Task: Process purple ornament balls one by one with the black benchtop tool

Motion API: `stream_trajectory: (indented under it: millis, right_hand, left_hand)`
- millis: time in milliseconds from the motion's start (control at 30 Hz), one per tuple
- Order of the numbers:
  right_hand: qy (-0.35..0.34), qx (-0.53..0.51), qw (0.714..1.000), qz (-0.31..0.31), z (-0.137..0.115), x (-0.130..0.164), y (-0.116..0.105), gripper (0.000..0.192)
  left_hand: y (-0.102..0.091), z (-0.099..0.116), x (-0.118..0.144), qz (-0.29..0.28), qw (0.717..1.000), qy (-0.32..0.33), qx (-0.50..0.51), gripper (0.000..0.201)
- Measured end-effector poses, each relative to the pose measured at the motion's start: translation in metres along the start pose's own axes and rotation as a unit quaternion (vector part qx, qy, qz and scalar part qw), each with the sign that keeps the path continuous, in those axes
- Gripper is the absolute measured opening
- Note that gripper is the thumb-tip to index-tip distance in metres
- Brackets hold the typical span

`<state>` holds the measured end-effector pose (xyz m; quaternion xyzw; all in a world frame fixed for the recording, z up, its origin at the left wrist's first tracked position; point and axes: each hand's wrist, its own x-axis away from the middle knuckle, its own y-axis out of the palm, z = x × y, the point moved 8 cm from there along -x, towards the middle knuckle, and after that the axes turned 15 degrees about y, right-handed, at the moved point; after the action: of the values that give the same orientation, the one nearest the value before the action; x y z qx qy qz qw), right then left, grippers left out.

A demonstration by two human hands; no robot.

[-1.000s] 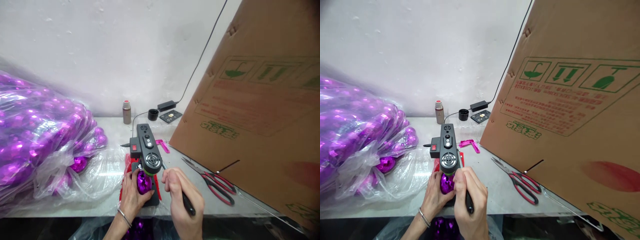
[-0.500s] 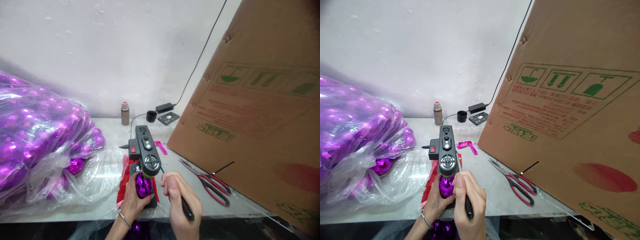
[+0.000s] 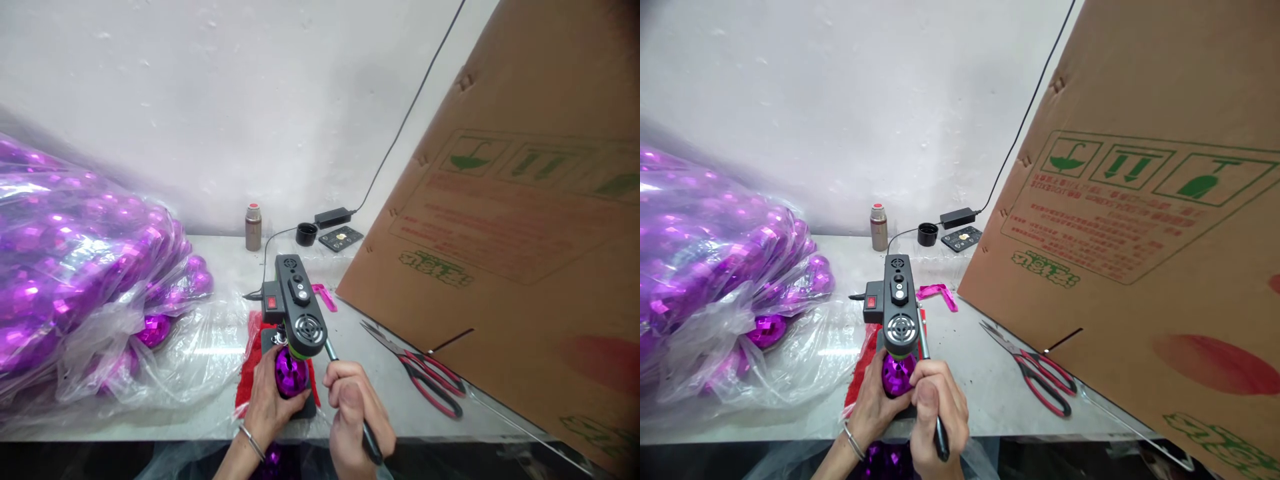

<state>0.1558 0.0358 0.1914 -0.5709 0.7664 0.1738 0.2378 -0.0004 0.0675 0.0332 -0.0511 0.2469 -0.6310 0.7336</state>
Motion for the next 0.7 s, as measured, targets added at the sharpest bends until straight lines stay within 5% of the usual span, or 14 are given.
stream_trajectory:
  millis: [700]
  right_hand:
    - [0.002, -0.022, 1.000, 0.016, 0.0088, 0.0043, 0.0003, 0.035]
  left_hand:
    - [0.0008, -0.0023, -0.0009, 0.011, 1.000, 0.011, -0.010, 0.082]
